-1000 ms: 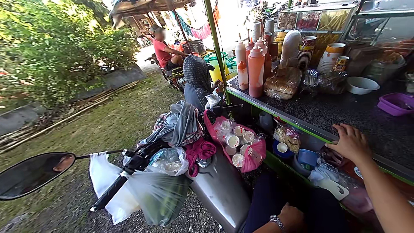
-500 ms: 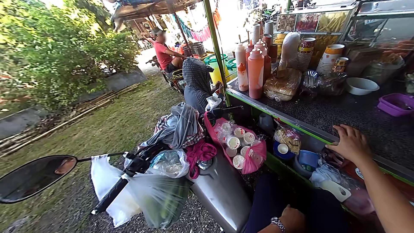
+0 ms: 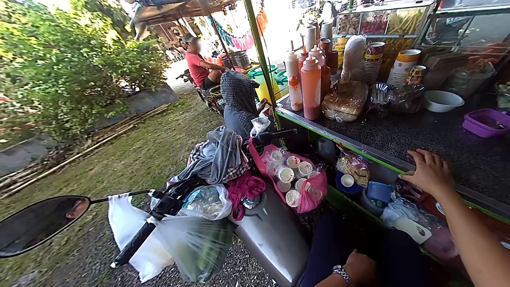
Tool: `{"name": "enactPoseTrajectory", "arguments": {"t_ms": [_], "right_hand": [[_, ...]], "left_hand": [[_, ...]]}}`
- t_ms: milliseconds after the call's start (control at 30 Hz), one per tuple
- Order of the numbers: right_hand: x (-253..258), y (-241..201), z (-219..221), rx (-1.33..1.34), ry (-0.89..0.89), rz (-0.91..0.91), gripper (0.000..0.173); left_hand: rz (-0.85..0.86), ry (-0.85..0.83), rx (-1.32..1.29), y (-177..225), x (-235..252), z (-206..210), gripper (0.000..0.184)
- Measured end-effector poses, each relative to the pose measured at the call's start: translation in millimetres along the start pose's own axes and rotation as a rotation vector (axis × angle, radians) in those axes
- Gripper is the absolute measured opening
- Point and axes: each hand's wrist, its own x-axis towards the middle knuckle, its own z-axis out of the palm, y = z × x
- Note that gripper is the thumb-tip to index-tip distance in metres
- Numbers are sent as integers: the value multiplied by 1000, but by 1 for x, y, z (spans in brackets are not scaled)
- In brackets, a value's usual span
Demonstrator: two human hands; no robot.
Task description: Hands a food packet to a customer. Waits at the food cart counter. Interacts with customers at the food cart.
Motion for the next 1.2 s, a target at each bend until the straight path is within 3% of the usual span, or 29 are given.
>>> {"name": "enactPoseTrajectory", "arguments": {"t_ms": [633,833,1200], "right_hand": [[-1,0,0,5,17,-4,88],[-1,-2,-2,3,-12,7,88],[0,-5,-4,-1,-33,29,88]], "left_hand": [[4,-3,3,-2,4,2,45],[13,5,-5,-2,3,1,56],[26,-30,22,-5,7,1,44]]}}
